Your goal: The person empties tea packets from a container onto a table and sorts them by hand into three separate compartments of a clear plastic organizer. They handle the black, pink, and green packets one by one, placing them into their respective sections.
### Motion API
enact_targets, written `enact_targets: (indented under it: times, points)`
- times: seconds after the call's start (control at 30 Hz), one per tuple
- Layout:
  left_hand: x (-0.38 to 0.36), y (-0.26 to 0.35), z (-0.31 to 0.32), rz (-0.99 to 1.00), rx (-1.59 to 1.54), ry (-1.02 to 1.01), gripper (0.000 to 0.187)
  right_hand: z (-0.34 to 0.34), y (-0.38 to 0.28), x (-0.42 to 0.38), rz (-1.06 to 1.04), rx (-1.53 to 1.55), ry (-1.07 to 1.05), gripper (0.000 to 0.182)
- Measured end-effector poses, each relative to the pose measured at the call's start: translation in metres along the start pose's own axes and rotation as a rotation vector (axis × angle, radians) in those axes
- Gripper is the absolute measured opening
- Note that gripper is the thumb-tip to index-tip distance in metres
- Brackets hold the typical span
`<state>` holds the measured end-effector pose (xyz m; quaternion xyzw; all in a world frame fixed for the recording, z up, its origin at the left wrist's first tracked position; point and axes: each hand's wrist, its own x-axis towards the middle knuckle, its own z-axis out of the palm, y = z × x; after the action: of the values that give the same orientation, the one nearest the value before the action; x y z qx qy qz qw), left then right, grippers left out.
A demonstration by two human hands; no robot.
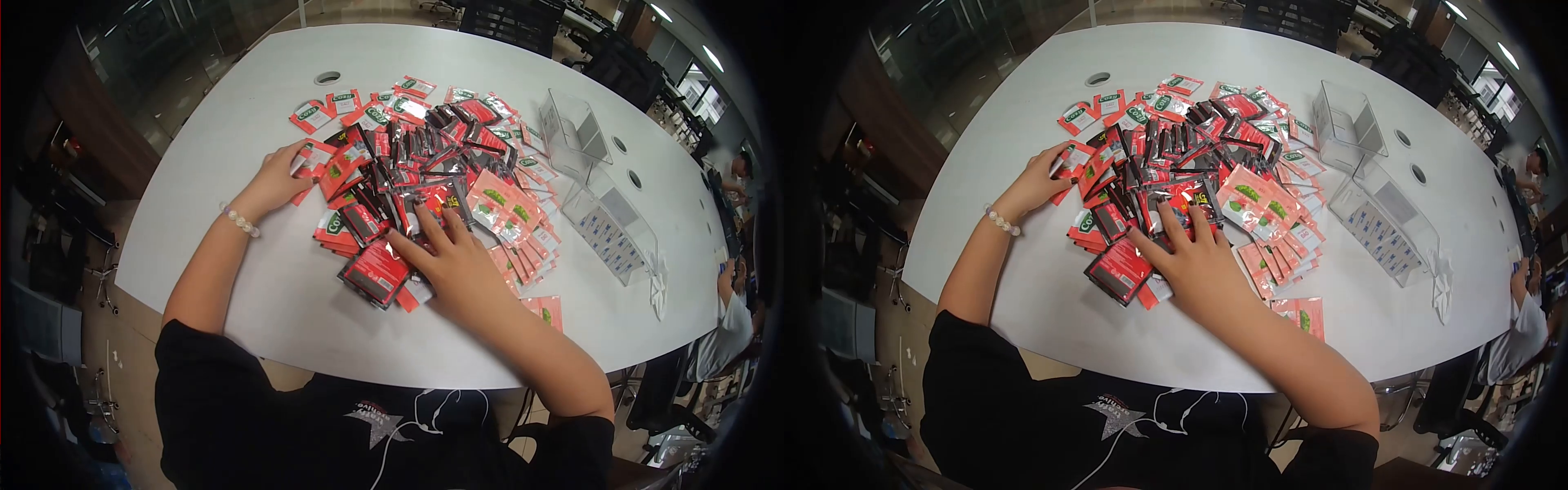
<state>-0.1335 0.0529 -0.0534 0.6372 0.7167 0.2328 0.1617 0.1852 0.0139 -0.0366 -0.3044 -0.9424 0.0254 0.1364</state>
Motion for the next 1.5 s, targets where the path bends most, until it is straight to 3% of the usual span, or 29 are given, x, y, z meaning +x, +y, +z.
enact_targets:
  times: [0.03, 0.17, 0.23, 0.3, 0.37, 0.4, 0.47, 0.6, 0.67, 0.73, 0.8, 0.87, 0.93, 1.0, 1.07, 1.2, 1.3, 1.4, 1.5]
  points:
    - [-0.002, 0.005, 0.003, 0.023, -0.058, -0.009, 0.070, 0.008, 0.004, 0.001, -0.036, -0.090, 0.065, 0.063]
    - [-0.002, 0.005, 0.031, 0.297, -0.166, 0.112, 0.064, -0.007, 0.016, 0.001, -0.107, -0.062, 0.137, 0.049]
    - [-0.009, 0.024, 0.035, 0.333, -0.246, 0.050, 0.065, -0.019, 0.034, 0.004, -0.068, 0.152, 0.198, 0.046]
    - [-0.014, 0.033, 0.038, 0.455, -0.124, 0.010, 0.068, -0.033, 0.041, 0.009, 0.051, 0.545, 0.275, 0.043]
    - [-0.026, 0.047, 0.034, 0.475, 0.017, -0.089, 0.078, -0.048, 0.056, 0.020, 0.099, 0.651, 0.307, 0.047]
    - [-0.029, 0.052, 0.033, 0.486, 0.075, -0.094, 0.081, -0.064, 0.058, 0.027, 0.226, 0.580, 0.257, 0.045]
    - [-0.033, 0.058, 0.033, 0.506, 0.196, -0.102, 0.086, -0.066, 0.085, 0.048, 0.199, 0.658, 0.229, 0.040]
    - [-0.026, 0.048, 0.036, 0.597, -0.115, 0.086, 0.099, -0.087, 0.108, 0.101, 0.258, 0.691, -0.150, 0.041]
    - [-0.024, 0.043, 0.036, 0.643, -0.107, 0.161, 0.104, -0.071, 0.121, 0.127, 0.231, 0.711, -0.284, 0.046]
    - [-0.027, 0.045, 0.035, 0.655, -0.110, 0.194, 0.106, -0.050, 0.118, 0.149, 0.244, 0.267, -0.288, 0.062]
    - [-0.029, 0.047, 0.033, 0.614, 0.020, 0.139, 0.101, -0.033, 0.110, 0.147, 0.241, 0.053, -0.317, 0.083]
    - [-0.029, 0.045, 0.035, 0.563, 0.167, 0.026, 0.096, -0.043, 0.080, 0.138, 0.318, -0.068, -0.170, 0.079]
    - [-0.029, 0.043, 0.036, 0.561, 0.150, -0.001, 0.087, -0.053, 0.078, 0.110, 0.174, -0.131, 0.051, 0.074]
    - [-0.030, 0.045, 0.034, 0.541, 0.171, 0.004, 0.086, -0.084, 0.056, 0.050, 0.210, -0.043, 0.118, 0.071]
    - [-0.031, 0.043, 0.034, 0.540, 0.188, 0.049, 0.082, -0.089, 0.065, -0.020, 0.214, 0.016, 0.092, 0.085]
    - [-0.031, 0.044, 0.033, 0.497, 0.288, 0.163, 0.079, -0.057, 0.034, -0.124, 0.592, -0.066, -0.246, 0.116]
    - [-0.035, 0.049, 0.029, 0.377, 0.327, 0.136, 0.080, -0.021, 0.059, -0.139, 0.588, -0.031, -0.038, 0.118]
    - [-0.034, 0.044, 0.035, 0.330, 0.291, 0.081, 0.082, -0.014, 0.089, -0.112, 0.513, 0.011, -0.011, 0.115]
    - [-0.033, 0.040, 0.037, 0.350, 0.276, 0.023, 0.084, -0.020, 0.091, -0.075, 0.473, 0.030, -0.049, 0.095]
